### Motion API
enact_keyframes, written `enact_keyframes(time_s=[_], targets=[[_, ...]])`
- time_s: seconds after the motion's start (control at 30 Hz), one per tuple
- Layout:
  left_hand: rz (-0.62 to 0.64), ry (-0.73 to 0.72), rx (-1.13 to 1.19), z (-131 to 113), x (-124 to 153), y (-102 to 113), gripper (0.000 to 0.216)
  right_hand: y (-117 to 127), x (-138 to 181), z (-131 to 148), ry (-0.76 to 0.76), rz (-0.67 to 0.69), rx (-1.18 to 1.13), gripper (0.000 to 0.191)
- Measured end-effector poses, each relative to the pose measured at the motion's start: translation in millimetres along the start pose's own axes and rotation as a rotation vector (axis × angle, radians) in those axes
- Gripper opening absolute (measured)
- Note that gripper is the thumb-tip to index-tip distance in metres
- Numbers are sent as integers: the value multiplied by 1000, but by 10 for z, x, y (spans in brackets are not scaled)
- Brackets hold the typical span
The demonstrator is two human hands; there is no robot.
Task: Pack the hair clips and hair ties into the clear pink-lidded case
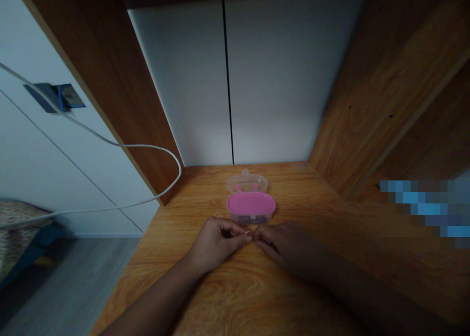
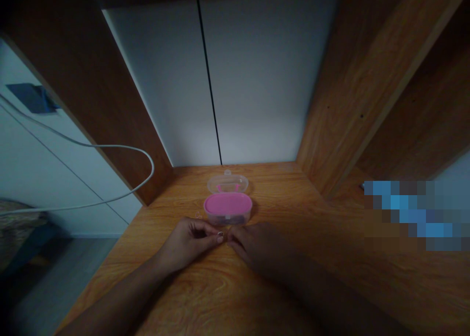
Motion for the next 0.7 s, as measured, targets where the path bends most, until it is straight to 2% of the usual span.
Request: enact_keyframes(time_s=[0.2,0.5,0.6,0.7], targets=[[70,4,54,-16,46,-75,16,147,-9,46,29,-176,4,17],[115,71,212,12,53,-130,19,235,33,118,107,-281,-50,18],[109,57,251,-20,45,-120,22,308,38,174,161,-342,-60,15],[97,58,288,-41,37,-107,27,431,62,292,284,-449,-76,14]])
Point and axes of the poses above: each hand's wrist, its own x-axis away from the middle knuckle, its own y-axis out of the back of the hand, z = x × y, the point moved 9 cm from there along -x, towards the middle knuckle, and after that the axes turned 14 degrees about -z, right-handed, at the moved point
